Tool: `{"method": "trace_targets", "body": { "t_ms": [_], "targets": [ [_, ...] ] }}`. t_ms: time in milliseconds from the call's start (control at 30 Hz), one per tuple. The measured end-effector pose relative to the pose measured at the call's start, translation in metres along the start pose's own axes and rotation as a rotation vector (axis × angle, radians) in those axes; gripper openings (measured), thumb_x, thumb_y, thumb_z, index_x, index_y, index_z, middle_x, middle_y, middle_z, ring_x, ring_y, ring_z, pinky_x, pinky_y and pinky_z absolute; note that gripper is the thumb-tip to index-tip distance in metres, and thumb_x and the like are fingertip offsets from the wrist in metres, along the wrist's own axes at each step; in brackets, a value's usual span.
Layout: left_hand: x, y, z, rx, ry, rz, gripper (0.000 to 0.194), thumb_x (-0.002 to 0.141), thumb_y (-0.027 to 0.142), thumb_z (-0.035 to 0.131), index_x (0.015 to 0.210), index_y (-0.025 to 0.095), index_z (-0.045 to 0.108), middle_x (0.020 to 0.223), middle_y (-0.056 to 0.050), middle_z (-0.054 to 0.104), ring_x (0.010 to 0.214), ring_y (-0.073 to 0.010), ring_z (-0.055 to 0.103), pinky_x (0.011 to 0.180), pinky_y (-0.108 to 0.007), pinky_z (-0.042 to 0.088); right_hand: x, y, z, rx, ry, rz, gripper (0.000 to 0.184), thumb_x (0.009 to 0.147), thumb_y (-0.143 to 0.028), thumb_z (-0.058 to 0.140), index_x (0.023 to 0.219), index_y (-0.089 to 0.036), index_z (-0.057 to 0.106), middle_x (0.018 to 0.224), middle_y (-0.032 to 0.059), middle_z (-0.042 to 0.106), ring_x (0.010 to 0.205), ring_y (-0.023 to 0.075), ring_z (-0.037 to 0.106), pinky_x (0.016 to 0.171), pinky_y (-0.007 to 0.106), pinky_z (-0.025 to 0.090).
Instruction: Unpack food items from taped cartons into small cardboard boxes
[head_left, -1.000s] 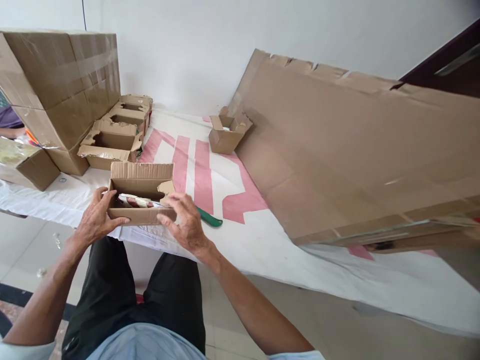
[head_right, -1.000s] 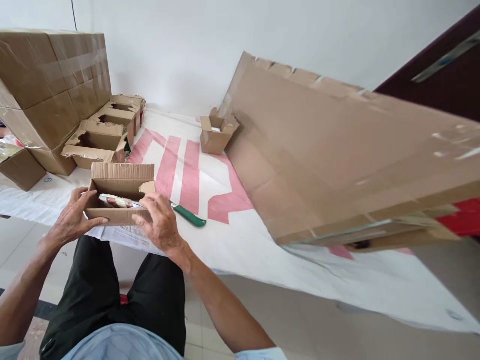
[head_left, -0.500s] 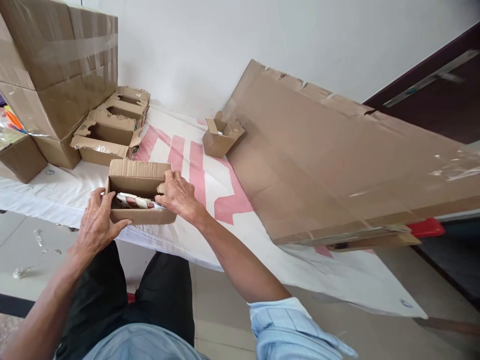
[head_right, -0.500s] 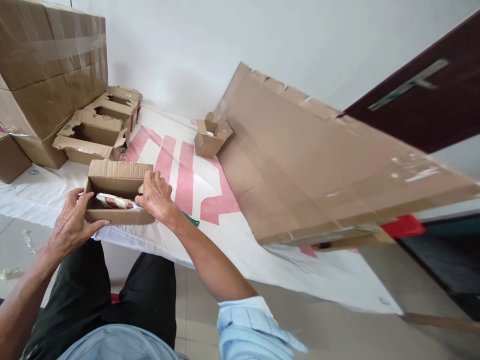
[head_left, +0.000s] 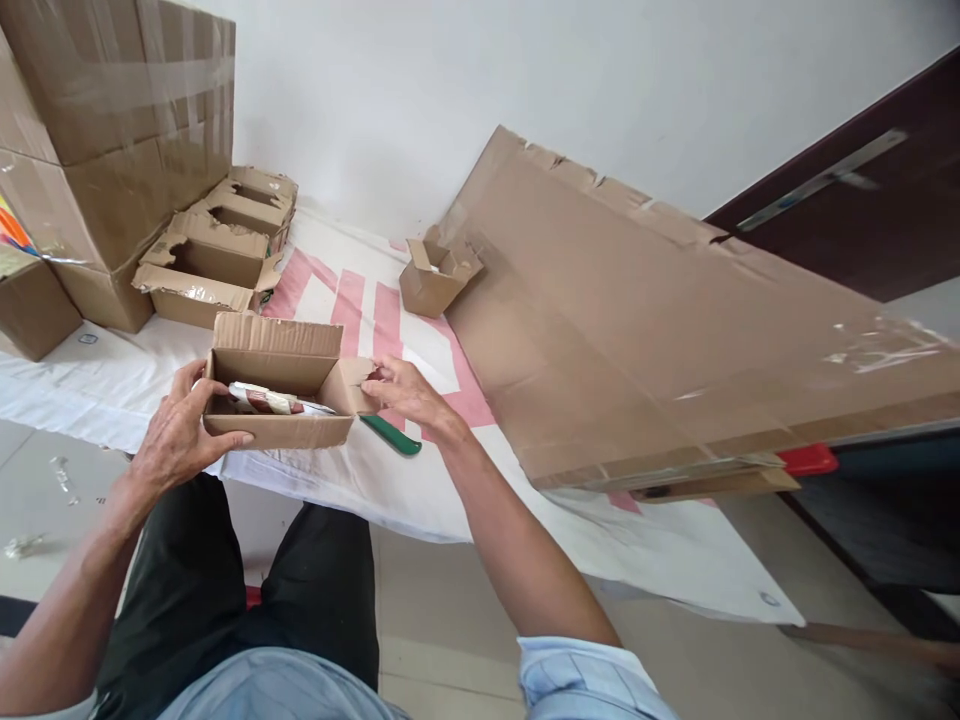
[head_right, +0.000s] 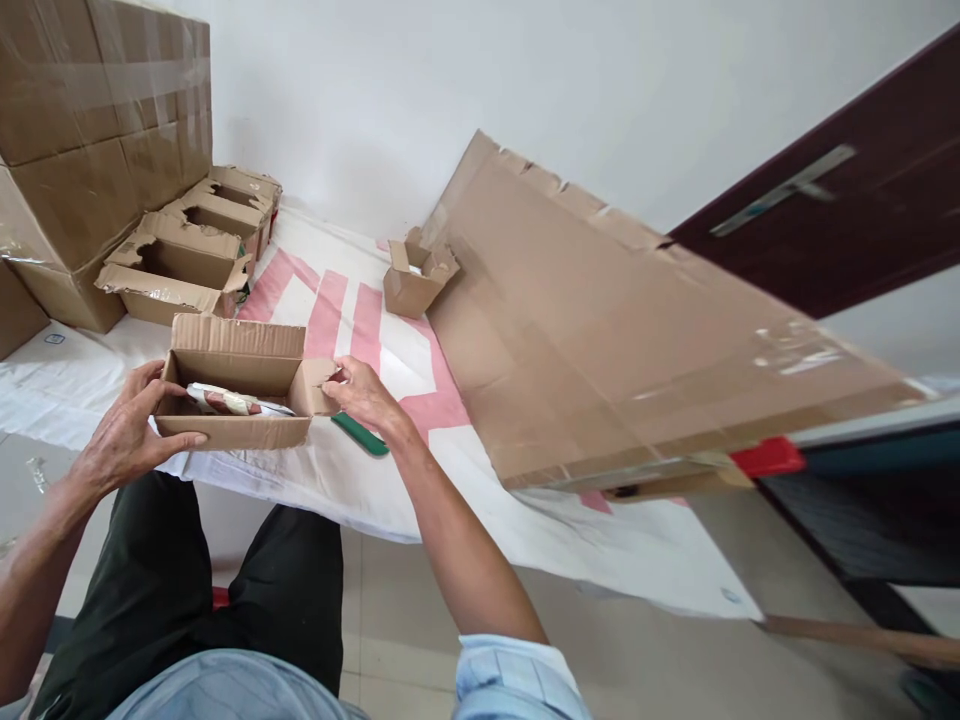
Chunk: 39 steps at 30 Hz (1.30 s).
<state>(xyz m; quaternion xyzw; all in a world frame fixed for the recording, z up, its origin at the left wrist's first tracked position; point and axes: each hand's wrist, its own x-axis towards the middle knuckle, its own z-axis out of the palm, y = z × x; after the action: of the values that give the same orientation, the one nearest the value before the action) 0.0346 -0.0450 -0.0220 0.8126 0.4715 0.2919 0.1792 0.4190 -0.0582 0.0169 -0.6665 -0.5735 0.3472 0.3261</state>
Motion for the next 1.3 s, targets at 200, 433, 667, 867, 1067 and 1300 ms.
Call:
{"method": "trace_targets", "body": {
  "t_ms": [200,433,667,867,1067,1300],
  "targets": [
    [-0.009,0.009,0.003,-0.01,0.048,0.018,0.069,0.084,0.066,0.092,0.135,0.026,0.068,0.17,-0.018,0.05,0.158,-0.0475,0.056,0.122,-0.062,0.061,-0.001,0.03,0.049,0.107,0.051,0.003,0.055,0.091,-0.025,0.061,0.144,-0.014,0.075,0.132,0.0177,0.081,0.108,0.0262,0.08,0.09,0.04,0.068],
    [-0.023,0.006,0.003,0.033,0.11,0.009,0.081,0.086,0.074,0.091,0.144,0.027,0.062,0.171,-0.019,0.048,0.164,-0.0487,0.049,0.127,-0.064,0.056,-0.001,0.022,0.052,-0.144,0.203,-0.275,0.045,0.096,-0.02,0.055,0.134,-0.018,0.078,0.133,0.017,0.078,0.12,0.03,0.075,0.104,0.047,0.064],
    [-0.021,0.003,0.009,0.026,0.128,0.022,0.082,0.088,0.073,0.09,0.148,0.027,0.059,0.171,-0.02,0.047,0.163,-0.0496,0.049,0.126,-0.065,0.056,-0.022,-0.055,0.03,-0.455,0.051,-0.627,0.021,0.108,-0.027,0.063,0.112,-0.023,0.084,0.117,0.0106,0.08,0.111,0.0278,0.072,0.103,0.042,0.057],
    [-0.024,0.004,0.012,-0.008,0.121,0.011,0.085,0.087,0.069,0.092,0.151,0.025,0.058,0.173,-0.022,0.045,0.166,-0.0504,0.047,0.128,-0.067,0.054,-0.004,-0.09,0.044,-0.625,-0.392,-0.402,0.022,0.097,-0.034,0.08,0.079,-0.022,0.077,0.08,0.0005,0.072,0.077,0.0184,0.062,0.072,0.034,0.038],
    [-0.025,0.005,0.013,-0.039,0.095,-0.014,0.088,0.084,0.065,0.096,0.153,0.026,0.057,0.176,-0.022,0.043,0.166,-0.0509,0.047,0.127,-0.066,0.056,0.005,-0.087,0.055,-0.712,-0.379,-0.381,0.024,0.103,-0.023,0.069,0.084,-0.024,0.084,0.09,0.0045,0.084,0.083,0.0216,0.071,0.072,0.034,0.037],
    [-0.024,0.006,0.015,-0.052,0.101,-0.021,0.087,0.084,0.062,0.095,0.153,0.025,0.057,0.177,-0.023,0.043,0.165,-0.0518,0.048,0.124,-0.068,0.058,0.004,-0.074,0.066,-0.755,-0.301,-0.318,0.015,0.104,-0.04,0.08,0.11,-0.028,0.085,0.108,0.0051,0.086,0.099,0.0271,0.076,0.077,0.033,0.043]
  ]
}}
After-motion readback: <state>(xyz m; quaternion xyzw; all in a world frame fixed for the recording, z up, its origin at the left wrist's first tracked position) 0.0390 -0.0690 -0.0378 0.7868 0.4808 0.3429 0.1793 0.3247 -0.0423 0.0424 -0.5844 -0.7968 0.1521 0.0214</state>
